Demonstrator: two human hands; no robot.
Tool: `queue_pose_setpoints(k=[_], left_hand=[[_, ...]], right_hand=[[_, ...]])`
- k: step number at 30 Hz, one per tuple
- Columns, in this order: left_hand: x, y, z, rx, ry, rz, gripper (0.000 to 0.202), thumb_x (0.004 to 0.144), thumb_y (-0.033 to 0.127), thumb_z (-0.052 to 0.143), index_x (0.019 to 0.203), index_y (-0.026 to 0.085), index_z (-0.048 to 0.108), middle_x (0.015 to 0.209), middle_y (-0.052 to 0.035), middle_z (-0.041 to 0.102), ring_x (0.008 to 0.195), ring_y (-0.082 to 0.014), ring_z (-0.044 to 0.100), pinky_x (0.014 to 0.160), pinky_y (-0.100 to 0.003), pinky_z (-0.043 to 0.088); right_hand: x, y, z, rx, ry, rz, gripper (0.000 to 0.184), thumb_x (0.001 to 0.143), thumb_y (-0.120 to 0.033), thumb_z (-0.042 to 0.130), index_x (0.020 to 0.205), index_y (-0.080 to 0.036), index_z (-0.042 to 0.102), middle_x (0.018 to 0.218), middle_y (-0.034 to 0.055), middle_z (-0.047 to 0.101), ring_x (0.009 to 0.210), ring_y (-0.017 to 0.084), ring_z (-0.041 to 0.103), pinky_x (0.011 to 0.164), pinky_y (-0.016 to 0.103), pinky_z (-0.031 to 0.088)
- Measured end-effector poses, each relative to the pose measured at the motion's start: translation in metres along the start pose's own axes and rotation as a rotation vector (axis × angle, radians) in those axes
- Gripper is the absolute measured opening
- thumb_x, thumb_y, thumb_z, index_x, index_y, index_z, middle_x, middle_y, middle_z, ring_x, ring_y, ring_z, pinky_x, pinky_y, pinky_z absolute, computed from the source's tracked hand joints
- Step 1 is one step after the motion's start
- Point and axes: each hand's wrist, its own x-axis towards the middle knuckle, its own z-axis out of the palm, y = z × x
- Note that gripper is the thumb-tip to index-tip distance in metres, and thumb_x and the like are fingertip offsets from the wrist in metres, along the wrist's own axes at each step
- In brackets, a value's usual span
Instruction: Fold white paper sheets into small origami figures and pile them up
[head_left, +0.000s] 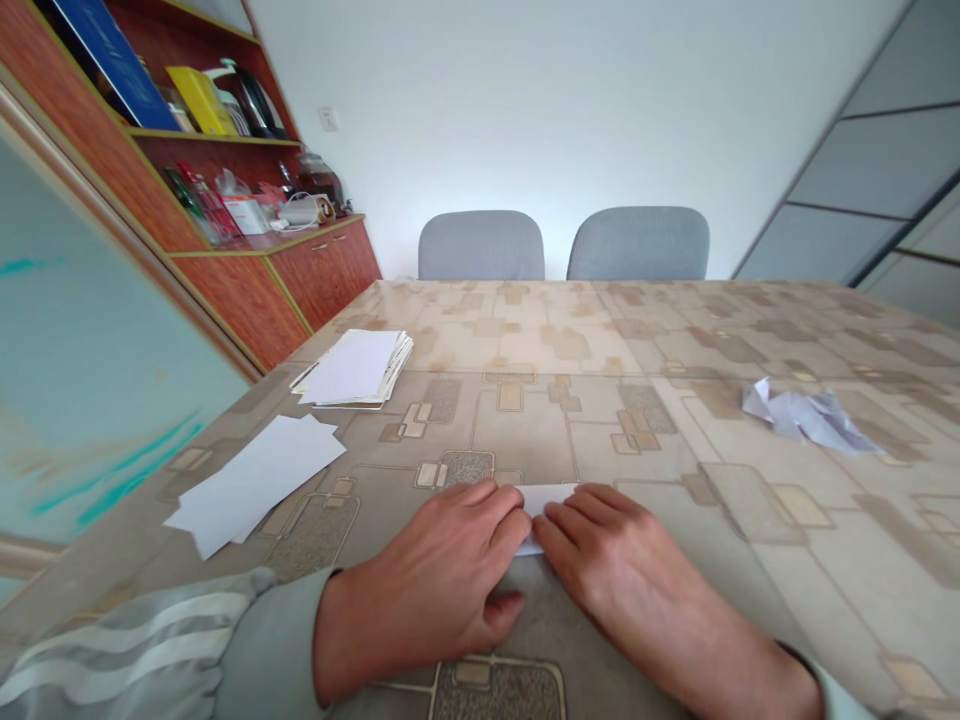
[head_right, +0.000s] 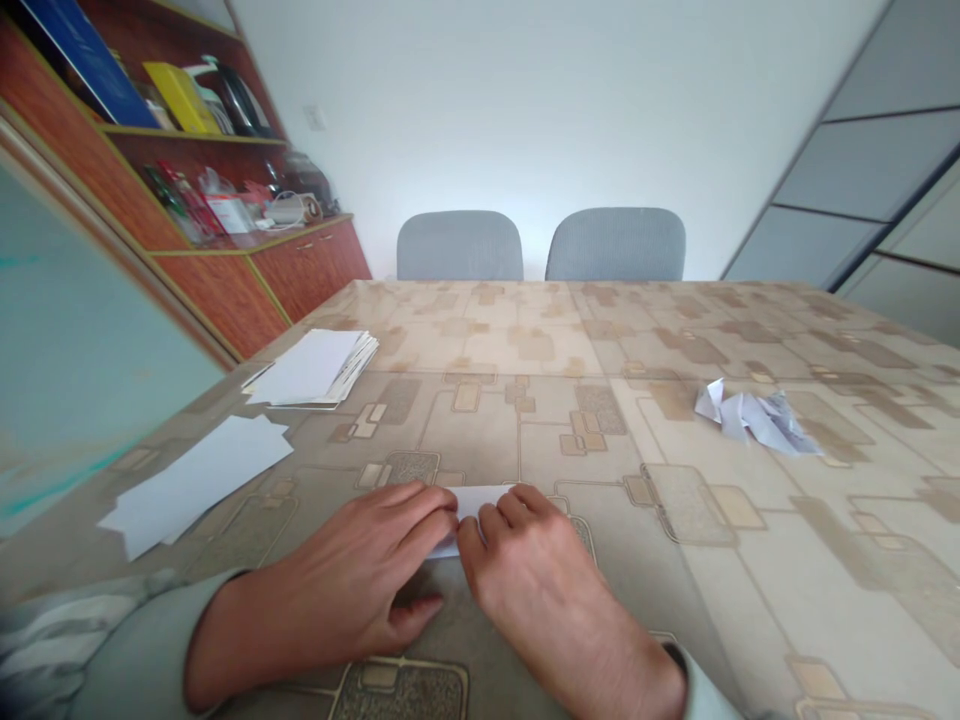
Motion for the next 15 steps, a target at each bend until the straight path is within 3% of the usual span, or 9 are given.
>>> queue_pose_setpoints(k=[3,5,9,12,15], left_hand=[[0.002,-0.004,0.004,0.025,0.010,-0.008,0.011,0.084,0.013,0.052,0.093,0.016,0.055,0.094,-0.0064,0.059,0.088,-0.0242,0.054,0.077,-0.038,0.050],[0.002,-0.010,0.008,0.007,0.036,0.018,0.012,0.086,0.009,0.048,0.092,0.016,0.055,0.093,-0.0056,0.060,0.086,-0.0222,0.055,0.078,-0.036,0.050],[-0.004,-0.026,0.010,-0.089,0.238,0.116,0.020,0.089,0.009,0.048,0.106,0.016,0.056,0.118,-0.0083,0.060,0.109,-0.0221,0.053,0.096,-0.038,0.045],[-0.010,-0.037,0.008,-0.128,0.408,0.198,0.019,0.091,0.008,0.047,0.104,0.017,0.058,0.125,-0.0083,0.059,0.117,-0.0208,0.051,0.101,-0.037,0.042],[-0.011,-0.042,0.010,-0.151,0.484,0.342,0.013,0.096,0.014,0.048,0.097,0.017,0.061,0.115,-0.0054,0.067,0.109,-0.0186,0.056,0.101,-0.036,0.042]], right_hand=[[0.000,0.000,-0.001,0.030,-0.029,0.011,0.018,0.079,-0.002,0.067,0.086,-0.018,0.062,0.081,0.0039,0.069,0.072,0.021,0.062,0.068,0.034,0.047],[0.000,0.003,-0.002,0.097,-0.008,0.015,0.015,0.083,-0.003,0.064,0.085,-0.019,0.063,0.081,0.0032,0.070,0.074,0.020,0.063,0.078,0.036,0.048],[0.000,0.015,-0.004,0.360,0.209,0.022,0.014,0.090,-0.010,0.059,0.090,-0.021,0.068,0.094,0.0018,0.073,0.095,0.019,0.062,0.101,0.041,0.038],[0.001,0.025,-0.004,0.513,0.378,0.024,0.012,0.091,-0.019,0.061,0.089,-0.024,0.071,0.100,0.0016,0.070,0.099,0.020,0.056,0.094,0.039,0.038],[0.003,0.031,0.001,0.540,0.409,0.007,0.015,0.093,-0.024,0.060,0.085,-0.026,0.073,0.090,0.0017,0.065,0.088,0.019,0.052,0.087,0.040,0.035]])
